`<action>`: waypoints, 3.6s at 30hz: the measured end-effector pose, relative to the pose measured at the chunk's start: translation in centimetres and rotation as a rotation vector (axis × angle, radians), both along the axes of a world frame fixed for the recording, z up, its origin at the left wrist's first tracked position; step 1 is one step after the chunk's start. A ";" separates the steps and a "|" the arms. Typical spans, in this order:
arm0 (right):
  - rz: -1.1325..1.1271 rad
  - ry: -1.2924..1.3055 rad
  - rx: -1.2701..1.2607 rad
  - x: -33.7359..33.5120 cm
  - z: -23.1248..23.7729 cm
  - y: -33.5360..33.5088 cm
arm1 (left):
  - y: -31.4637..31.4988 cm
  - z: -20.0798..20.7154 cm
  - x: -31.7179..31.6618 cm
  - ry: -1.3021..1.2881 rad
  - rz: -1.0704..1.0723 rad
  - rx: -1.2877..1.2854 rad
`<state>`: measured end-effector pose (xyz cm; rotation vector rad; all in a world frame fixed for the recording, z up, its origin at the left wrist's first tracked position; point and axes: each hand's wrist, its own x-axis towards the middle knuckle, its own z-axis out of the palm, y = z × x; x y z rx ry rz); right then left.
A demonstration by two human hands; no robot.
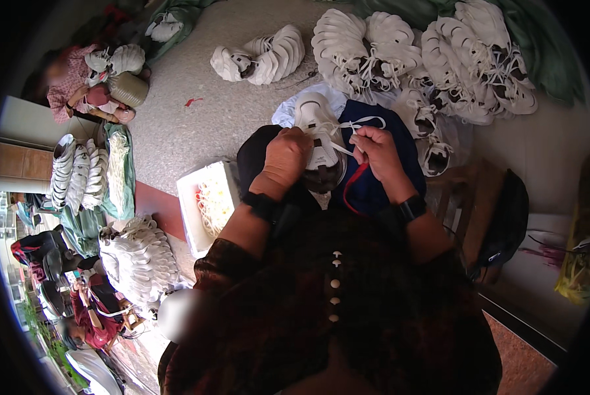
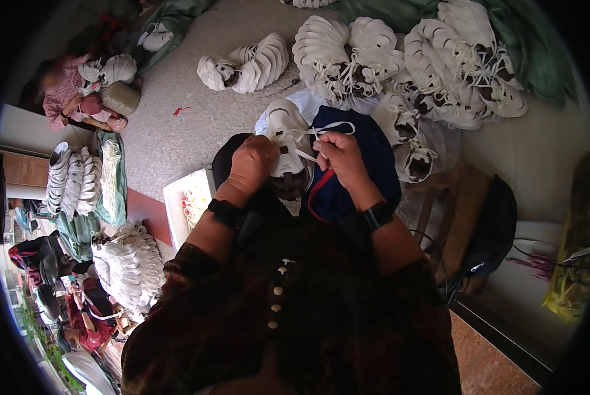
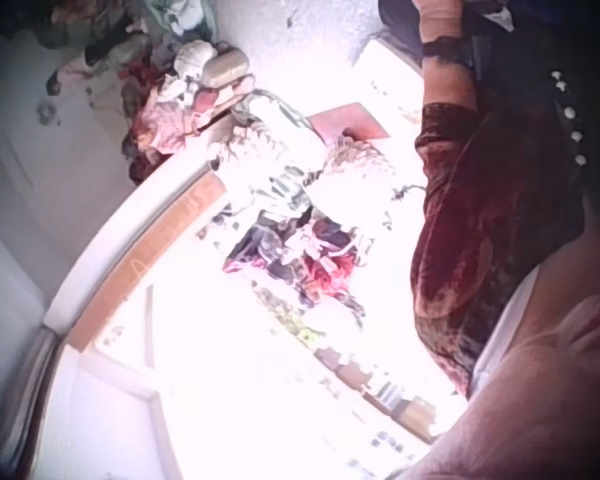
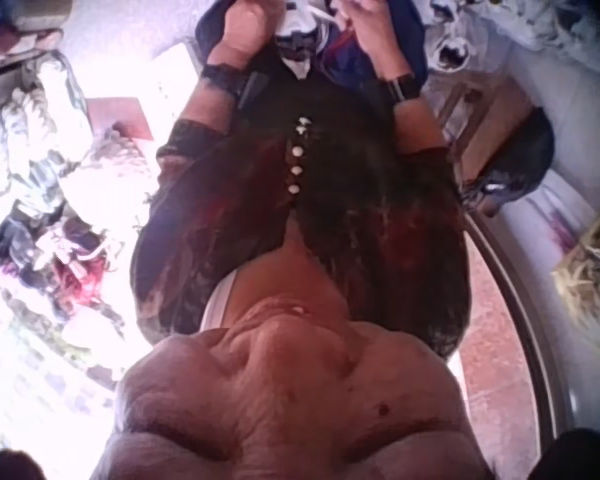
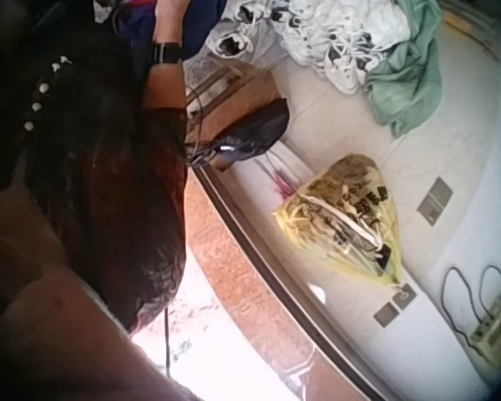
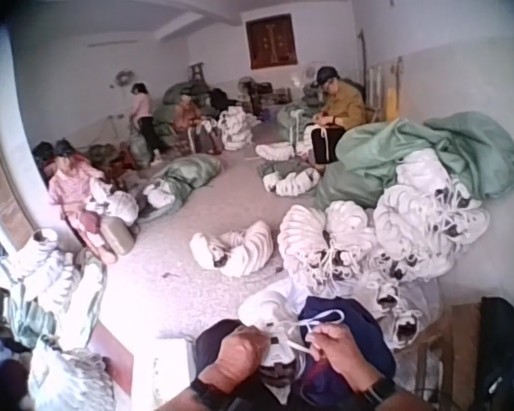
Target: The recorder laces several white athletic shoes and places them into piles.
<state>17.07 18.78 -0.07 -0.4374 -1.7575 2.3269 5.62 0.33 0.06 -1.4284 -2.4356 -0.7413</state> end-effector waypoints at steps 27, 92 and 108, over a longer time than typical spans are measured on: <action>-0.015 -0.019 0.027 0.0 0.2 -0.4 | 2.6 -0.8 -0.1 0.230 -0.160 -0.189; 0.282 0.078 1.311 -5.0 0.5 -3.3 | -8.7 -2.9 -4.5 -1.619 -0.074 1.687; 0.297 0.145 1.387 -4.7 0.1 -3.2 | -7.1 -0.3 -5.1 -1.538 -0.282 1.616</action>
